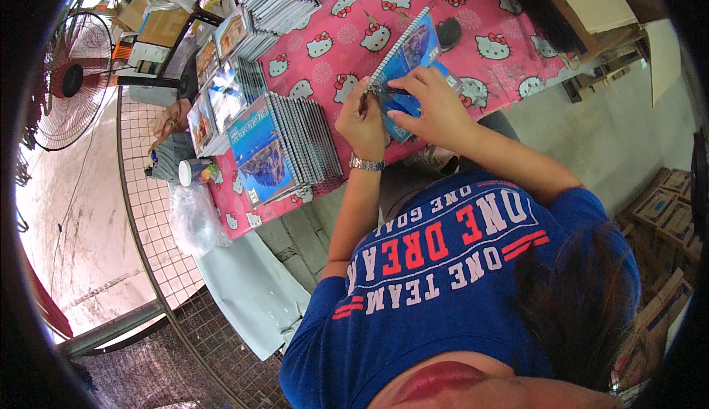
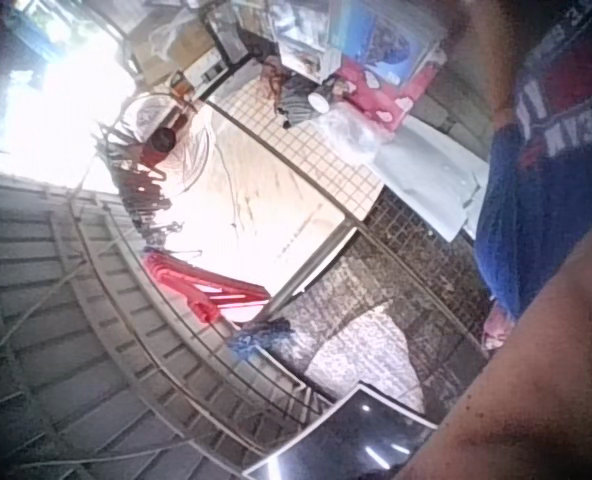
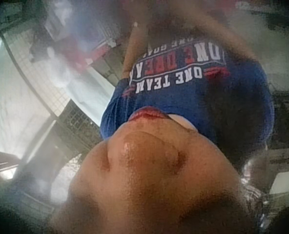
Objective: The person manually feeds a plastic spiral through the pre-punched holes of printed booklets to bind them and then stacks the finished items.
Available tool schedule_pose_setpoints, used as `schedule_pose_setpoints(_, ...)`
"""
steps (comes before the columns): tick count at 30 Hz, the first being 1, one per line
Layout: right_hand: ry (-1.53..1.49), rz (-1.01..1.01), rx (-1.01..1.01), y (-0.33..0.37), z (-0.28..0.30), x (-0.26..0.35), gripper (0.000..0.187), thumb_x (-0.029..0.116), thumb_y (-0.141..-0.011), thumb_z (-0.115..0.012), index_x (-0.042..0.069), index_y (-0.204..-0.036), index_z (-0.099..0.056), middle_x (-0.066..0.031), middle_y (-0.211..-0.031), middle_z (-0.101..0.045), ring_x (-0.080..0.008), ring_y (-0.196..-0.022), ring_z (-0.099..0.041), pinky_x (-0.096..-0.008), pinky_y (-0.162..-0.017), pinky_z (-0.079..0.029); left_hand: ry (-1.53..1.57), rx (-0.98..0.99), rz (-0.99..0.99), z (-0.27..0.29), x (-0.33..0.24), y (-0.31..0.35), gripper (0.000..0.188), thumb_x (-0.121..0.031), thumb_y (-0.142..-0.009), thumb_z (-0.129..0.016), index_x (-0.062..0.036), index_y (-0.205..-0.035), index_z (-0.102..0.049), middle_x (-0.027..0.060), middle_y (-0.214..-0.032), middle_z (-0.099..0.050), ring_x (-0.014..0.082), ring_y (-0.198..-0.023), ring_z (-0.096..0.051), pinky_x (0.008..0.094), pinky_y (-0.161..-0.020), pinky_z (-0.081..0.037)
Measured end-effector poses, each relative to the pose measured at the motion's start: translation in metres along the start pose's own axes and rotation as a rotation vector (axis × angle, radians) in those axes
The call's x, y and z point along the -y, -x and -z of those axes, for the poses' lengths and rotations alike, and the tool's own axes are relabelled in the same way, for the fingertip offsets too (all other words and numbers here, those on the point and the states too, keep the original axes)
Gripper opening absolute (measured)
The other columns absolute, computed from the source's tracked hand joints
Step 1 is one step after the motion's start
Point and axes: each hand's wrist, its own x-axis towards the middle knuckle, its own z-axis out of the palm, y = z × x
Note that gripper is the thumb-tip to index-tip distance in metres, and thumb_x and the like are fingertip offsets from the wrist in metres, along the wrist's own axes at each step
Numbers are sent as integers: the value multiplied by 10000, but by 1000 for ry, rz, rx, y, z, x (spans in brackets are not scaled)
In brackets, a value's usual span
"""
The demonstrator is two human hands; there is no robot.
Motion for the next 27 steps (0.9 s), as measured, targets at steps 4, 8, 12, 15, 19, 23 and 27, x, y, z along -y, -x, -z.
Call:
schedule_pose_setpoints(4, -87, -65, 86, -1, -4, -8, 347, 266, -813, -702, 20, -1051, -644, -141, -940, -610, -310, -902, -597, -421, -819, -499, -11, 24, 22, 2, -4, 1, 266, 82, -857, -606, 50, -1115, -661, 119, -1000, -707, 139, -841, -667, 253, -735, -531)
schedule_pose_setpoints(8, -1314, -860, 500, -12, 2, -12, 278, 210, -910, -645, 12, -1103, -619, -44, -887, -619, -229, -822, -641, -363, -741, -522, -99, -3, -75, 8, -2, -1, 244, 52, -866, -631, 46, -1108, -663, 113, -975, -708, 136, -781, -669, 256, -697, -540)
schedule_pose_setpoints(12, -864, -468, 353, -8, 1, -11, 361, 216, -911, -651, 13, -1207, -611, -48, -1001, -647, -168, -955, -610, -314, -858, -476, -139, -80, 14, 36, -39, -16, 196, 18, -853, -669, 8, -1046, -698, 121, -968, -718, 158, -833, -693, 267, -636, -562)
schedule_pose_setpoints(15, -257, -268, 126, -1, 23, -62, 451, 286, -824, -716, 68, -1210, -632, -152, -1116, -651, -284, -1045, -610, -373, -902, -476, 237, -368, 75, 101, -64, -33, 194, -6, -886, -642, 6, -1079, -626, 124, -948, -660, 168, -740, -654, 276, -569, -591)
schedule_pose_setpoints(19, 372, -309, 79, 32, 50, -167, 437, 308, -789, -720, 104, -1168, -645, -168, -1127, -621, -368, -1069, -574, -457, -921, -463, 36, -700, 115, 196, -82, -31, 241, -25, -898, -629, 41, -1128, -598, 65, -883, -640, 77, -654, -572, 188, -465, -416)
schedule_pose_setpoints(23, 594, -285, 109, 50, 58, -213, 432, 331, -796, -705, 113, -1164, -643, -173, -1102, -616, -383, -1057, -578, -481, -899, -472, -158, -649, 339, 244, -52, -2, 323, 3, -861, -650, 45, -1181, -631, 66, -874, -673, 63, -603, -501, 192, -486, -377)
schedule_pose_setpoints(27, 613, -230, 26, -3, 89, -265, 416, 389, -842, -660, 120, -1157, -632, -186, -1124, -612, -388, -1081, -576, -516, -878, -482, -206, -594, 433, 272, -9, 15, 324, 58, -860, -628, 56, -1184, -636, 74, -961, -679, 98, -740, -585, 220, -646, -463)
